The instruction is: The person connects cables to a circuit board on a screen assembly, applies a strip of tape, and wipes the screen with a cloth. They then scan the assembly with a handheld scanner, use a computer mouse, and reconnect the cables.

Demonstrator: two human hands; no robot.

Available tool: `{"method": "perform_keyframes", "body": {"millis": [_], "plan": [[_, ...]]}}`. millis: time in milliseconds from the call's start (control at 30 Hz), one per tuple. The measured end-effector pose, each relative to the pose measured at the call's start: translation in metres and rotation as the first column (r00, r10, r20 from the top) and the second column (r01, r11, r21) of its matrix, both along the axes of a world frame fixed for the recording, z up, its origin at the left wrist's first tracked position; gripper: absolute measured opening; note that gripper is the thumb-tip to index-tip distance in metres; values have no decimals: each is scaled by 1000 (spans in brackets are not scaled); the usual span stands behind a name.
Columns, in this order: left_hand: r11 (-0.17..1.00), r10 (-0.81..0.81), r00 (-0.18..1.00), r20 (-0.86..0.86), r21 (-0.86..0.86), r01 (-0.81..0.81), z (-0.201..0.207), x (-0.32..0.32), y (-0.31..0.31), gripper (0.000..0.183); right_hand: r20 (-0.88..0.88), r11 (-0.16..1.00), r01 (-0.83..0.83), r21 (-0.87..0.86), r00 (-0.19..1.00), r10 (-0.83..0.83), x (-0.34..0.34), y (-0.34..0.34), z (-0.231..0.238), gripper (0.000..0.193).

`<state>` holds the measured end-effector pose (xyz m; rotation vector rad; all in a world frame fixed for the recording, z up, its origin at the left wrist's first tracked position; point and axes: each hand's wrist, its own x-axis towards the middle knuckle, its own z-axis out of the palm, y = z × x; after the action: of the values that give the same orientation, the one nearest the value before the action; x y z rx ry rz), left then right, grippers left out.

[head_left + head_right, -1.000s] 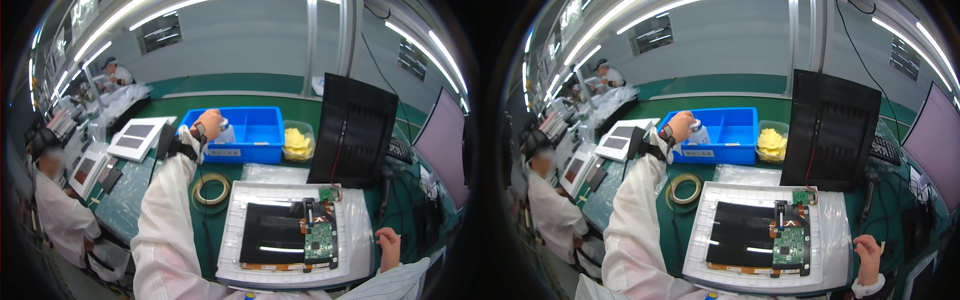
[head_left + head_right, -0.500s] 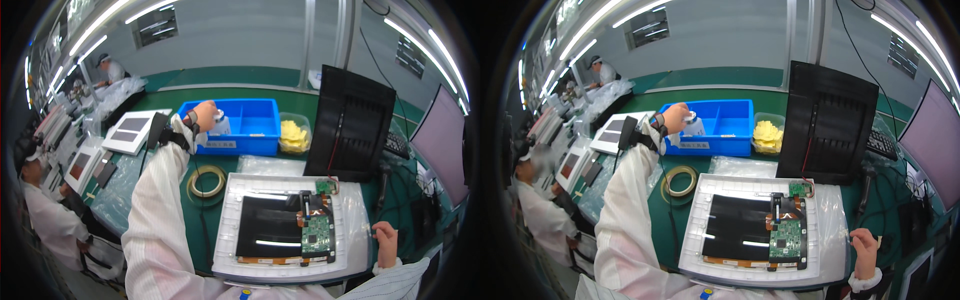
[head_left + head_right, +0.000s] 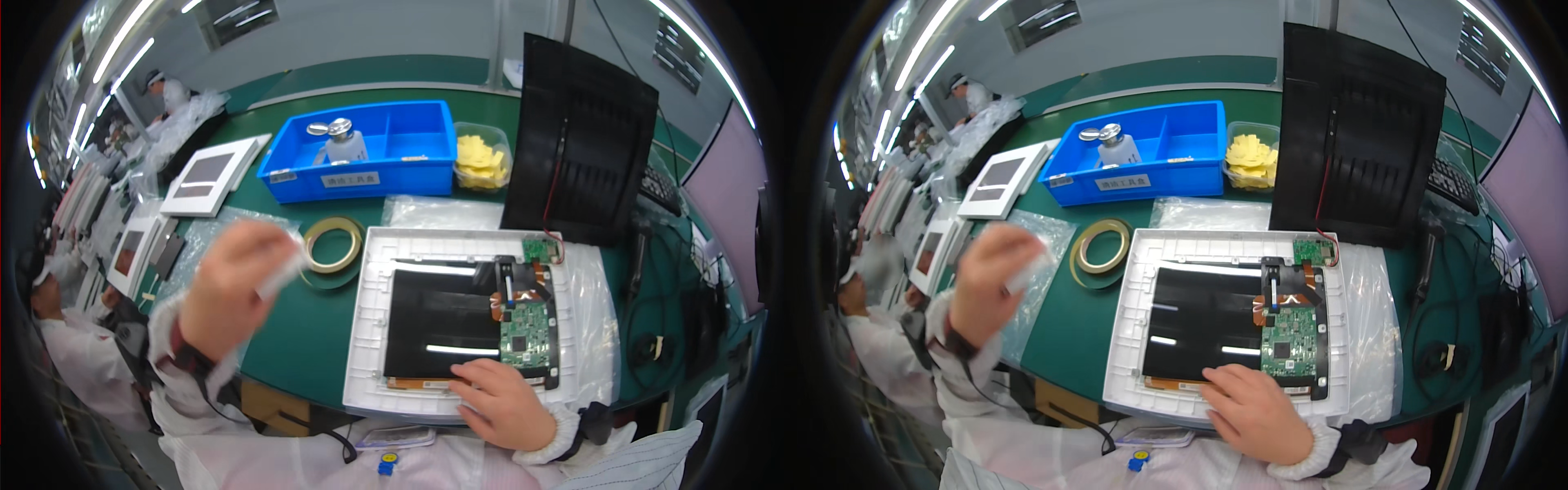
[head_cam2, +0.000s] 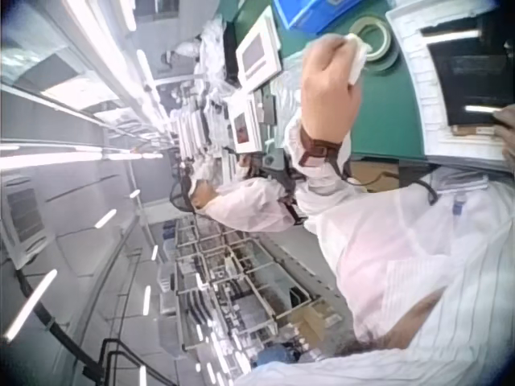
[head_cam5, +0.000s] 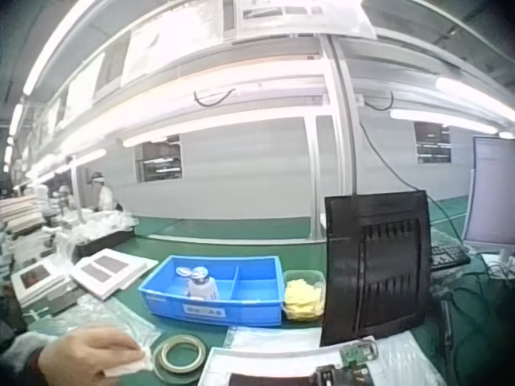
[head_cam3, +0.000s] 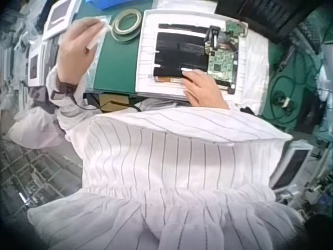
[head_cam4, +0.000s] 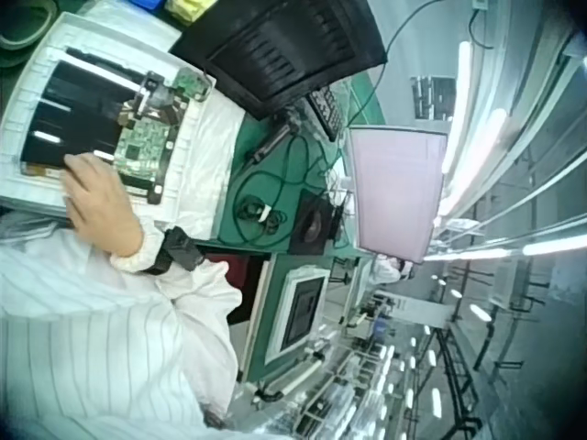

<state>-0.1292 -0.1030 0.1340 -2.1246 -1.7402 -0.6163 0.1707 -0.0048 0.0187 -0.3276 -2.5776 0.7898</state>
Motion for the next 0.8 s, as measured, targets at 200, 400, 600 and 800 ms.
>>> {"method": "perform_keyframes", "body": {"millis": [200,400,600,800], "plan": [[854,-300,914,272,-351,385,-90,36,-9,33,50,995,-105,0,993,104,-16,-11,-14,27],[792,-436,786,438,-227,566,-126,34,1,35,47,992,-124,-24,991,125,-20,-8,-20,30],[660,-439,744,504,-381,648,-120,32,8,29,23,992,-123,-28,992,124,-21,-6,-22,29],[668,-521,747,412,-349,658,-127,25,25,17,24,990,-138,-20,990,139,-22,-4,-21,29]]}}
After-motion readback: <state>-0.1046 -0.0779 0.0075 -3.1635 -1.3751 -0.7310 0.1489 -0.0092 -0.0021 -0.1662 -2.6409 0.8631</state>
